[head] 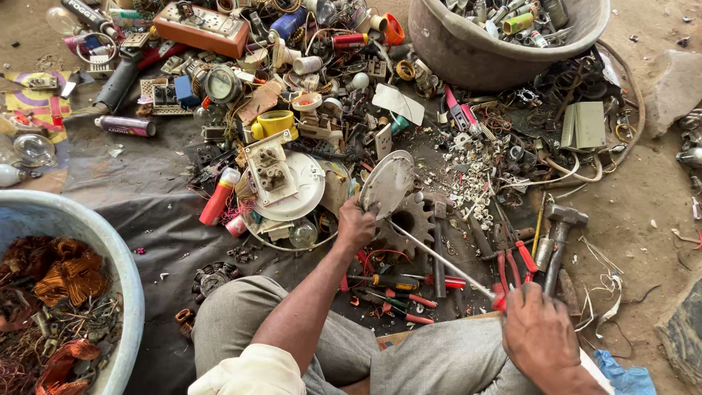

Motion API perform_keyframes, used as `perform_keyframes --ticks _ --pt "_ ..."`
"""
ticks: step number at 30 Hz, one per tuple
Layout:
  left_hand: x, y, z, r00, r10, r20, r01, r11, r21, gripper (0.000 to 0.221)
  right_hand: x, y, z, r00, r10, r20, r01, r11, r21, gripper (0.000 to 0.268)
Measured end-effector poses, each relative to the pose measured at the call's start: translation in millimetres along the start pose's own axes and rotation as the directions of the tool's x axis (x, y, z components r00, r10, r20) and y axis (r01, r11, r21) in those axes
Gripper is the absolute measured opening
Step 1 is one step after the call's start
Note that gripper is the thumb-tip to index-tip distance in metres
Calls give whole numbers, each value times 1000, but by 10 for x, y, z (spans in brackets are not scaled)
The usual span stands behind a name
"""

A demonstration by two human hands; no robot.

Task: The person uses a screwdriver to pry and unscrew components from a white plastic circular housing while sitting on the floor near a pile of scrap electronics and tools.

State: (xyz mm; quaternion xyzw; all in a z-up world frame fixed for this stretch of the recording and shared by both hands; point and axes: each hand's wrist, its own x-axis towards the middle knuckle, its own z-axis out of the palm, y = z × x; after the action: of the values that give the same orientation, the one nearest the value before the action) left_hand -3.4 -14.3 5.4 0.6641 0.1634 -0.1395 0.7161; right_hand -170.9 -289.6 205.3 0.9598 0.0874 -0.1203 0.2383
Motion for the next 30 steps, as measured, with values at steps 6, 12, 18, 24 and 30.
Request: perform_keyframes --ticks 6,12,18,24,30 --pt "12 -77 -5 978 205 -37 -203 978 47 17 21 -171 -142 958 220 184 -237 969 73 73" --pt "5 -50 14 996 90 -9 -90 994 -63 16 36 -74 194 993 64 -104 -38 971 237 37" --pt "-4 -45 -8 993 113 -14 -113 993 46 14 148 -214 98 919 286 272 -336 928 159 42" --pt "-21 -31 16 998 69 -2 -69 997 17 14 199 -249 196 952 148 266 -240 902 360 37" --pt "-40 -11 10 999 26 18 -26 999 22 18 690 -436 256 954 92 287 -190 922 336 37"
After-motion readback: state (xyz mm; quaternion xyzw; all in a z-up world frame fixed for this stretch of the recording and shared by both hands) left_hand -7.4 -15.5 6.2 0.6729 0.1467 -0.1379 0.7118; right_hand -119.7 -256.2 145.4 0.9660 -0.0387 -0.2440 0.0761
